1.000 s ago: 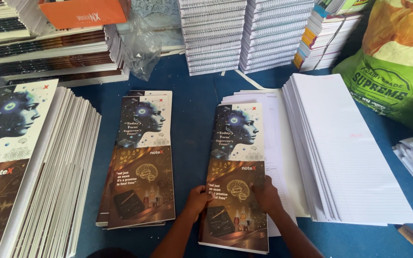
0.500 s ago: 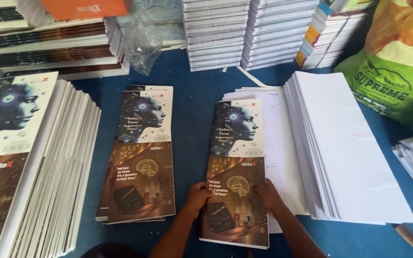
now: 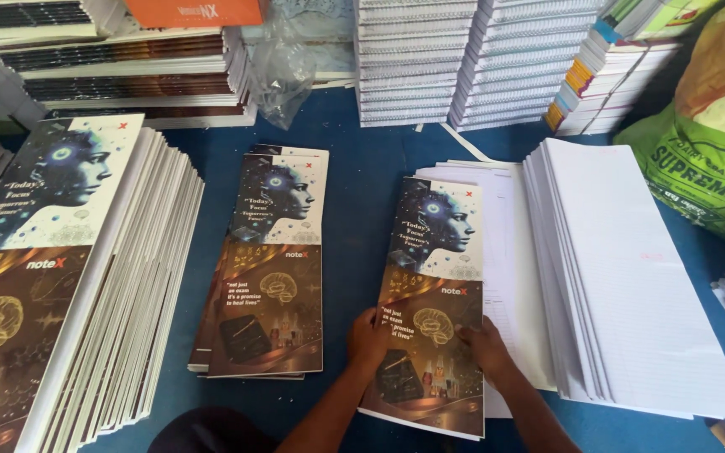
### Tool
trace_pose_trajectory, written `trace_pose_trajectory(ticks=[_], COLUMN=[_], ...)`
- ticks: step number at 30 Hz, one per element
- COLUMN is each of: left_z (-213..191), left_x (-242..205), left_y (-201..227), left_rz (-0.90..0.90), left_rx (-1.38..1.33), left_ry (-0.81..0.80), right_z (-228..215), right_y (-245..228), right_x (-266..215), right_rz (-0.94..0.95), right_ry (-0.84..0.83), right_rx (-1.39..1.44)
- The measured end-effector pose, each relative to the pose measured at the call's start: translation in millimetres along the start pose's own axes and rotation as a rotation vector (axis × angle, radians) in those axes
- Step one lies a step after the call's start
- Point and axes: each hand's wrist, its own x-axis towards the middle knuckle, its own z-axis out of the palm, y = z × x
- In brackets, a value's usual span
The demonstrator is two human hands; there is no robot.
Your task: The person assembles notebooks by inserting loose index pages into printed covers. They repeatedly pick a cover, open it, insert a page, close the cover, and place the finished notebook onto a growing stack.
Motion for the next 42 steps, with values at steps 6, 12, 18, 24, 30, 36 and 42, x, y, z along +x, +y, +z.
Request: trace_pose_trajectory(ticks=[6, 12, 18, 24, 30, 36, 42], left_z=[-38, -101, -212, -330, -446, -540, -600], left_x=[0, 15, 14, -2, -20, -44, -59], left_y=[37, 69, 117, 150, 138, 112, 71], left_rz=[0.09, 0.294, 0.45, 0.302, 0.3, 0.243, 0.059], left_rx=[-0.118, -0.035, 0.021, -0.129, -0.187, -0.194, -0.186], left_ry=[-0.035, 0.003, 0.047, 0.122, 0.209, 0.302, 0.412], right_z=[1, 34, 114, 216, 316, 414, 485], right_y=[-45, -83, -136, -171, -175, -159, -135], right_x=[-33, -69, -111, -151, -170, -187, -198], right_rz=[-0.098, -0.154, -0.306, -0.433, -0.522, -0.64, -0.605], right_ry=[-0.17, -0.182, -0.323, -0.547, -0.723, -0.876, -0.816], right_rx=[-0.057, -0.341, -0.242, -0.16, -0.134, -0.146, -0.348])
